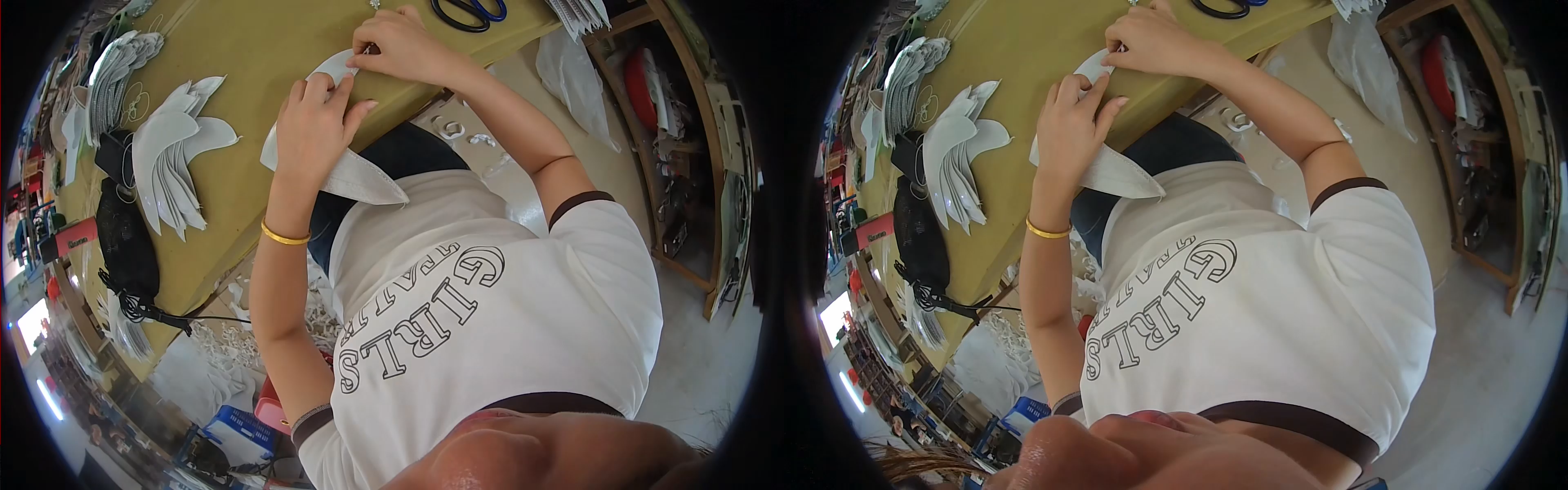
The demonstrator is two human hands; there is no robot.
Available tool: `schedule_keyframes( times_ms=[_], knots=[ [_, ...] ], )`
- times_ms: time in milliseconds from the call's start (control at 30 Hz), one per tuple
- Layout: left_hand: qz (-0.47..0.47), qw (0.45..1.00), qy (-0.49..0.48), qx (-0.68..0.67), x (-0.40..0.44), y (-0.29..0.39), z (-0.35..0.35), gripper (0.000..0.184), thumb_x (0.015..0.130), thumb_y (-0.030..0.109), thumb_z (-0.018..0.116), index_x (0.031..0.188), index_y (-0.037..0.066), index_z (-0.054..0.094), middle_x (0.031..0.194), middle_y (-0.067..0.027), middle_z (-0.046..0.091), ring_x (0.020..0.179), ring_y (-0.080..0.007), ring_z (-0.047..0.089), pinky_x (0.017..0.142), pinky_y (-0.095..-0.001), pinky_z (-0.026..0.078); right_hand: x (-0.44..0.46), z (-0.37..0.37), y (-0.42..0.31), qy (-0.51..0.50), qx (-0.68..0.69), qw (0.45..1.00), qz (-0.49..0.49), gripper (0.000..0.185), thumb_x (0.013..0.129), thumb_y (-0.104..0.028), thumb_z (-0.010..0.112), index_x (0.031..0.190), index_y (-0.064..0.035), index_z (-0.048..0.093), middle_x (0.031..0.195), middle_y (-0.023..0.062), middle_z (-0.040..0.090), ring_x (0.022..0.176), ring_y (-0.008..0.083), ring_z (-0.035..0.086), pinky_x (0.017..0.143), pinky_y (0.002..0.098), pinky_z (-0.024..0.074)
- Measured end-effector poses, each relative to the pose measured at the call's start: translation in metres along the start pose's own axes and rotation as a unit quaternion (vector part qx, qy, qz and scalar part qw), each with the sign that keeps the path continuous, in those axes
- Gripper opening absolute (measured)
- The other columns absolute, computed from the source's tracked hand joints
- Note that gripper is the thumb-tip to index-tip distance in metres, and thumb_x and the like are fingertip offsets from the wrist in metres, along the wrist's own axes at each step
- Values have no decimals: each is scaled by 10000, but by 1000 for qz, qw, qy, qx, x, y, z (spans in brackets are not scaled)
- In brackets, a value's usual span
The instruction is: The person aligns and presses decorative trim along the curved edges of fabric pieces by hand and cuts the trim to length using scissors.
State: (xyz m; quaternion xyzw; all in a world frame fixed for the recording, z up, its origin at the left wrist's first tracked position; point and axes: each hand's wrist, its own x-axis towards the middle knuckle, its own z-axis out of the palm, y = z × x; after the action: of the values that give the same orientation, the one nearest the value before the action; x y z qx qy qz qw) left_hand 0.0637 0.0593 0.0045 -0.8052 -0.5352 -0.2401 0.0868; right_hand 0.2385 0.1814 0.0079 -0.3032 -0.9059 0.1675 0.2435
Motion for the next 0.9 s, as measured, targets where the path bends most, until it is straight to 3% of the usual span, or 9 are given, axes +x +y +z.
schedule_keyframes(
  times_ms=[467,567,667,767,800,900],
  knots=[
    [0,998,14,-62,8,-6,5,337,807,294,758,1002,24,706,883,-74,561,782,-258,571,677,-372,499,8,-10,18,-5,10,1000,8,257,848,-337,677,823,-83,705,890,103,676,1017,289,575,929,421,329],
    [1,998,13,-57,11,-6,6,357,811,296,751,1039,26,696,901,-81,567,801,-267,575,687,-378,502,6,-7,23,33,-38,997,-60,205,920,-281,641,891,-80,677,814,83,643,852,243,591,841,393,400],
    [-3,999,18,-49,15,-2,4,375,812,291,749,1066,23,687,904,-84,562,816,-268,577,698,-378,507,7,3,26,12,-38,999,-16,257,863,-350,688,785,-107,665,758,10,649,885,189,578,903,380,348],
    [1,999,-30,-28,18,0,3,381,821,305,736,1074,24,689,910,-83,557,833,-265,582,697,-380,509,5,-1,19,-3,-62,998,-1,259,863,-360,686,800,-109,677,809,8,660,929,192,571,897,373,348],
    [7,999,-41,-3,20,2,2,371,822,316,734,1060,33,698,901,-79,556,833,-262,584,690,-378,508,4,-2,18,-9,-86,996,3,266,852,-376,694,857,-110,686,914,34,665,942,216,572,914,378,343],
    [11,997,-67,27,31,1,0,333,844,329,715,1031,54,723,884,-77,567,826,-259,595,682,-374,506,-9,-4,31,232,-147,960,-54,288,843,-370,704,952,-104,690,1000,69,644,955,254,574,914,393,369]
  ],
)
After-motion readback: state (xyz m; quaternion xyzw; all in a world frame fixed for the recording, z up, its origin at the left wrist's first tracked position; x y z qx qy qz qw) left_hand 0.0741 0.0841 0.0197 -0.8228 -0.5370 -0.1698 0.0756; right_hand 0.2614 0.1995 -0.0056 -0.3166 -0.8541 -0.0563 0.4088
